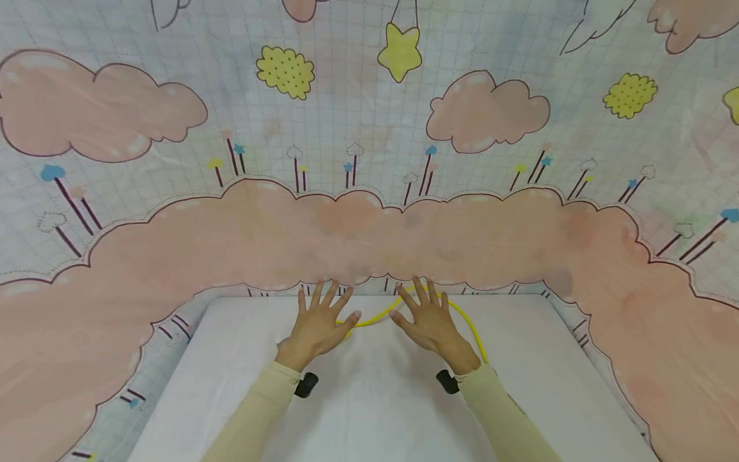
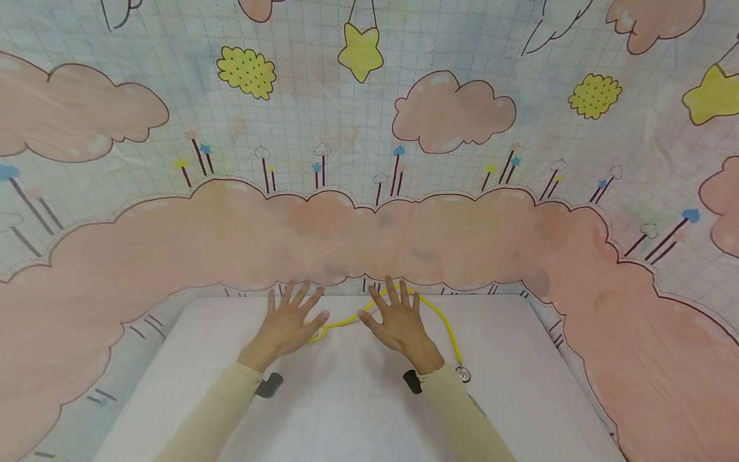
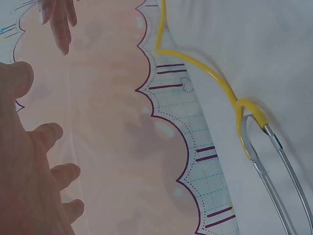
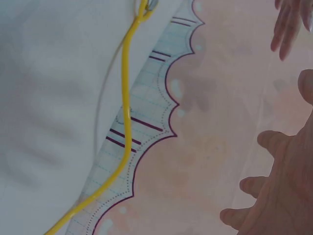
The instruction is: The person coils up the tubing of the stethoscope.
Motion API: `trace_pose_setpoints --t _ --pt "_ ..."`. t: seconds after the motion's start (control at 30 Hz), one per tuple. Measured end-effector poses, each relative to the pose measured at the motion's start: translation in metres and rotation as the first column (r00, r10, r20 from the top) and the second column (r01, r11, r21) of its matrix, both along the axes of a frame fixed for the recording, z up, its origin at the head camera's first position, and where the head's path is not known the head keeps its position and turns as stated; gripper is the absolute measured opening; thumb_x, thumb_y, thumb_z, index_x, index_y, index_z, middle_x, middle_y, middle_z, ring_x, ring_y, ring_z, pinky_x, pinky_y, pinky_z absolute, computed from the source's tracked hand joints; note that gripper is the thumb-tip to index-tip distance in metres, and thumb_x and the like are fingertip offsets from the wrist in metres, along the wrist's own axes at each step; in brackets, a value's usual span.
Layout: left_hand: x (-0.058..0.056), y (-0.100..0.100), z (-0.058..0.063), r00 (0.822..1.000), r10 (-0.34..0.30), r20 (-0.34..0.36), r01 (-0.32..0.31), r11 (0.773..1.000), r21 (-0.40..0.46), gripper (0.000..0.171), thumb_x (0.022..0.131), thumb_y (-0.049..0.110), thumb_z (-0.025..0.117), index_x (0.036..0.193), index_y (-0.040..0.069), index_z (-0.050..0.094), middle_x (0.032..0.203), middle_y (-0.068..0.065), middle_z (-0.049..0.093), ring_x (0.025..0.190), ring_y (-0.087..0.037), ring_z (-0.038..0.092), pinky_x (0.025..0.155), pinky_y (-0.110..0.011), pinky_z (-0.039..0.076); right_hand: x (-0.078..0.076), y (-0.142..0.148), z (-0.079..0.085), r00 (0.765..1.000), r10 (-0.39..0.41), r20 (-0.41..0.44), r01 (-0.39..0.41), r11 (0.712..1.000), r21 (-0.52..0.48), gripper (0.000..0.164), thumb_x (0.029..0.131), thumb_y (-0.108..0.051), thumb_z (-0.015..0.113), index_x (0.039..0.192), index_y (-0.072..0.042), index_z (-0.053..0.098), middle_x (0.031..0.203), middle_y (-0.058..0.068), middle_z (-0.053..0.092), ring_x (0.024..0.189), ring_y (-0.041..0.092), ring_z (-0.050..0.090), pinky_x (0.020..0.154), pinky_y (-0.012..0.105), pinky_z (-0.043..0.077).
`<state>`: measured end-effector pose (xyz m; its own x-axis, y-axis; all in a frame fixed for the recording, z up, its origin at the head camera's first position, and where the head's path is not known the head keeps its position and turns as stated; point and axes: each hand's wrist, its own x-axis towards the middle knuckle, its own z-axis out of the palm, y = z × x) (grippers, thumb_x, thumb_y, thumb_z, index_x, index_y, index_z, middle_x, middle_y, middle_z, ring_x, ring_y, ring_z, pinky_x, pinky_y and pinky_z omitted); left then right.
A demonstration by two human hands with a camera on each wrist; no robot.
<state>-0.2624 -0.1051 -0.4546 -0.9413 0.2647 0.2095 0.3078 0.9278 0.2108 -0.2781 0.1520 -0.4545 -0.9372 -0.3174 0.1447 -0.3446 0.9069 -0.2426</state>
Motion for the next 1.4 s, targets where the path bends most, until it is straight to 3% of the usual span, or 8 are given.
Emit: trace_pose_setpoints --t 0.3,0.5,0.7,0.8,0.93,1.23,1.4 --pt "-0.002 0.000 -0.003 1.000 -0.008 0.013 0.008 1.000 0.010 0.065 0.099 0.065 0.030 0.155 0.031 0.029 0.163 -0.009 0.022 0.153 -0.036 0.006 0.115 -0.070 -0.001 -0.001 -0.004 -0.004 1.000 0.027 -0.015 -0.027 1.000 -0.009 0.068 0.097 -0.064 0.040 0.155 -0.030 0.029 0.166 0.009 0.007 0.152 0.040 0.000 0.115 0.071 0.007" --pt "-0.001 0.002 -0.003 1.000 -0.013 0.025 0.013 1.000 0.010 0.065 0.099 0.065 0.031 0.155 0.031 0.030 0.163 -0.009 0.021 0.153 -0.037 0.006 0.114 -0.071 -0.002 -0.001 -0.009 -0.005 0.998 0.063 0.007 -0.064 0.997 0.038 0.067 0.097 -0.064 0.039 0.155 -0.033 0.027 0.166 0.008 0.009 0.152 0.042 0.003 0.115 0.070 0.006" --pt "-0.004 0.002 -0.009 1.000 -0.027 0.010 0.026 0.999 0.035 0.065 0.099 0.064 0.034 0.155 0.031 0.030 0.163 -0.008 0.020 0.153 -0.038 0.006 0.115 -0.070 -0.002 -0.013 -0.013 -0.011 0.994 0.108 -0.034 -0.105 0.991 0.079 0.066 0.098 -0.063 0.039 0.155 -0.030 0.031 0.165 0.011 0.016 0.151 0.044 0.012 0.114 0.072 0.011" --pt "-0.007 0.000 -0.017 1.000 -0.019 -0.001 0.019 0.999 0.033 0.065 0.099 0.063 0.036 0.154 0.030 0.033 0.163 -0.009 0.024 0.152 -0.039 0.009 0.115 -0.071 0.000 -0.024 -0.017 -0.019 0.990 0.128 -0.055 -0.121 0.986 0.114 0.066 0.098 -0.065 0.034 0.155 -0.030 0.031 0.164 0.010 0.019 0.151 0.041 0.016 0.114 0.071 0.012" --pt "-0.011 -0.002 -0.030 0.999 0.001 0.040 -0.002 1.000 0.018 0.066 0.098 0.065 0.034 0.155 0.031 0.030 0.163 -0.009 0.024 0.152 -0.038 0.009 0.115 -0.070 0.002 -0.033 -0.021 -0.030 0.989 0.140 -0.042 -0.133 0.983 0.129 0.068 0.098 -0.066 0.031 0.156 -0.030 0.028 0.164 0.010 0.020 0.151 0.039 0.017 0.115 0.070 0.012" --pt "-0.020 -0.013 -0.053 0.996 0.037 0.081 -0.042 0.997 0.061 0.068 0.098 0.061 0.041 0.155 0.025 0.031 0.163 -0.010 0.024 0.151 -0.039 0.015 0.116 -0.069 0.006 -0.043 -0.029 -0.052 0.990 0.136 -0.040 -0.133 0.989 0.064 0.061 0.100 -0.057 0.041 0.154 -0.028 0.033 0.161 0.011 0.028 0.150 0.037 0.023 0.115 0.069 0.014" --pt "-0.024 -0.020 -0.066 0.992 0.047 0.118 -0.060 0.992 0.108 0.071 0.097 0.057 0.048 0.156 0.022 0.030 0.162 -0.012 0.026 0.150 -0.040 0.016 0.116 -0.069 0.007 -0.051 -0.031 -0.070 0.992 0.123 -0.030 -0.119 0.987 0.110 0.059 0.100 -0.052 0.044 0.154 -0.028 0.034 0.161 0.010 0.029 0.149 0.034 0.026 0.116 0.066 0.017"
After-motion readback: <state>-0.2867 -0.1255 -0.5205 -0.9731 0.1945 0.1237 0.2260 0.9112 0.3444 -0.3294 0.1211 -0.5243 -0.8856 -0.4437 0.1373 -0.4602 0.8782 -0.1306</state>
